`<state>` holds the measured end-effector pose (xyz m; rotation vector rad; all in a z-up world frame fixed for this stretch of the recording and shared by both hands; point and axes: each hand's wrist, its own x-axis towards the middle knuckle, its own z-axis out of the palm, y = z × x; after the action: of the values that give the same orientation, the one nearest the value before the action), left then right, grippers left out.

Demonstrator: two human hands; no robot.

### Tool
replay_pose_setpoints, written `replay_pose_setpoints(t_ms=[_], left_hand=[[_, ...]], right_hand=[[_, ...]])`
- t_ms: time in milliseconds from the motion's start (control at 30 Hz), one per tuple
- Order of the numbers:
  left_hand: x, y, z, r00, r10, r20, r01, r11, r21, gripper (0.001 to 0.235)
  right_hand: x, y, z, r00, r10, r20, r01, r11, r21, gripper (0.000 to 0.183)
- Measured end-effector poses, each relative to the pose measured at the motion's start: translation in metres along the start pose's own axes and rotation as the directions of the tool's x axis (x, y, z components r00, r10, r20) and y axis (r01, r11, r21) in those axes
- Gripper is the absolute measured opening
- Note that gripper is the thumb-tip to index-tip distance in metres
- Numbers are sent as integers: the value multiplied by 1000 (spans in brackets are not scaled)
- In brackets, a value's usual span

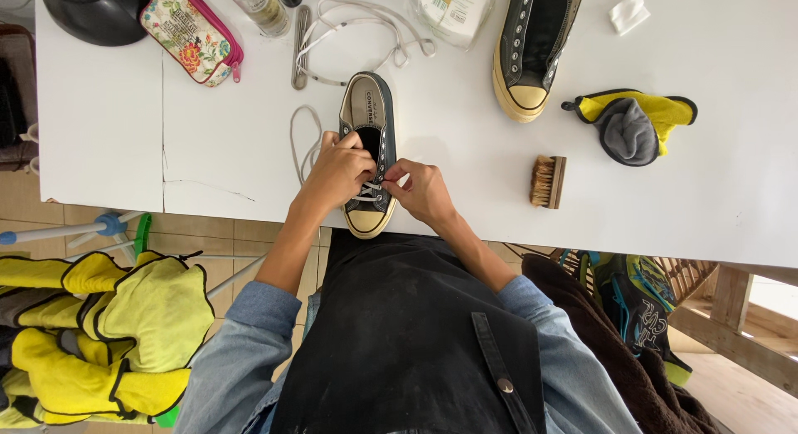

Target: The person threads white shoelaces through the eyelets of a black and yellow sneaker placed on a white table. They pull the laces tight and tie them into a knot.

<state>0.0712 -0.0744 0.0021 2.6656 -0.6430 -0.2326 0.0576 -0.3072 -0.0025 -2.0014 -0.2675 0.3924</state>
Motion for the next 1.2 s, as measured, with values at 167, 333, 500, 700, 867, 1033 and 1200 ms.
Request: replay_pose_setpoints(t_ms=[167,333,500,700,867,1033,1200], left_hand=[[-2,-2,-4,1000,-8,20,9,999,-47,11],[4,2,-13,995,-22,95,26,999,-36,12],[7,4,-12,975,-64,212,60,998,29,13],[11,6,-20,970,-53,238,65,997,-46,14],[12,10,-32,959,-64,276,81,995,-51,18],[19,5,-26,929,-79,361,84,996,2,16],[16,6,-35,928,-53,368,91,992,-87,17]], right_hand=[[-4,-2,1,1000,-4,-23,4,1000,4,14],[-1,4,9,994,-90,-58,91,996,8,7],[2,8,13,994,-111,22,112,956,-270,11],[-4,-17,-9,993,-60,100,76,984,-164,20],[-5,-15,-6,988,-64,140,102,951,-291,17],[-5,6,0,984,-84,156,127,948,-290,13],[-11,-19,-18,977,15,213,47,959,-279,26]])
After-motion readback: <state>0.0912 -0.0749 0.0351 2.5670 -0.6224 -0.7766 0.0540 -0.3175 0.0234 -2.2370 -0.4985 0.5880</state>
